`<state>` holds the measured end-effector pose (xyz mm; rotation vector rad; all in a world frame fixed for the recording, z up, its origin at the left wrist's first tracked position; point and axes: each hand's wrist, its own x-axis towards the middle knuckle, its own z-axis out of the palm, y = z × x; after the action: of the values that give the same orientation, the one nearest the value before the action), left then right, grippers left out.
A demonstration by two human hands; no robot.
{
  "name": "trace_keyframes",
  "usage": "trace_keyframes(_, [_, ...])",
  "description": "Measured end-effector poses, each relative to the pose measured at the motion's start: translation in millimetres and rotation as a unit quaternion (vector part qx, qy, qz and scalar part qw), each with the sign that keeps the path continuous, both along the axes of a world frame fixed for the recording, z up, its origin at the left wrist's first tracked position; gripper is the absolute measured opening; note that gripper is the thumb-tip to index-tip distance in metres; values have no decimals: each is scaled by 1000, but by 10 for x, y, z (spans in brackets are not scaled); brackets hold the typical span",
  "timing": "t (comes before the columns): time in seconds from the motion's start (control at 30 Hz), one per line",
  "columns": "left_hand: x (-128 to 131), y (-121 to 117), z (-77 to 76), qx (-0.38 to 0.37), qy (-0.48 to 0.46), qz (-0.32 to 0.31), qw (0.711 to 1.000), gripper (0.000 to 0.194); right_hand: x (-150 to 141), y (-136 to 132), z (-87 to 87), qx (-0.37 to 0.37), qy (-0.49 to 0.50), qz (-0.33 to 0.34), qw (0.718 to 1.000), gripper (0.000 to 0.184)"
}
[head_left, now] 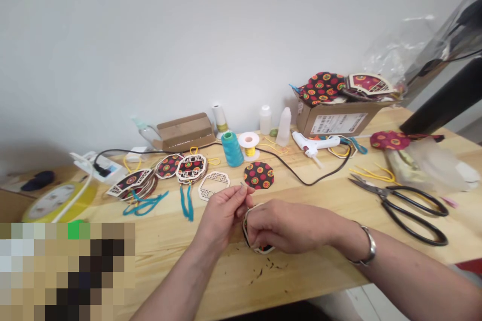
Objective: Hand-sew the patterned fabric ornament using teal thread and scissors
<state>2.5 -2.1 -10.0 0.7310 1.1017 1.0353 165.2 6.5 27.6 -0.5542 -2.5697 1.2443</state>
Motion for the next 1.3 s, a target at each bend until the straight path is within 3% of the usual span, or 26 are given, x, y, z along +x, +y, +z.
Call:
trace_keyframes(0.17, [-5, -13, 4, 21, 14, -5, 1000, 21, -16, -7, -44, -41, 0, 31, 999, 15])
trace_keyframes(0.43, [9, -7, 51, -26, -92, -31, 995, 13, -25, -19, -100, -25, -17, 57, 998, 15])
trace_keyframes(0.67, [-16, -10, 48, -39, -124, -39, 991, 12, -55, -28, -124, -34, -22, 73, 996, 14])
trace_keyframes(1.3, [-13, -24, 59, -10, -25, -9, 1000, 20, -32, 5, -206, -54, 16, 71, 996, 15])
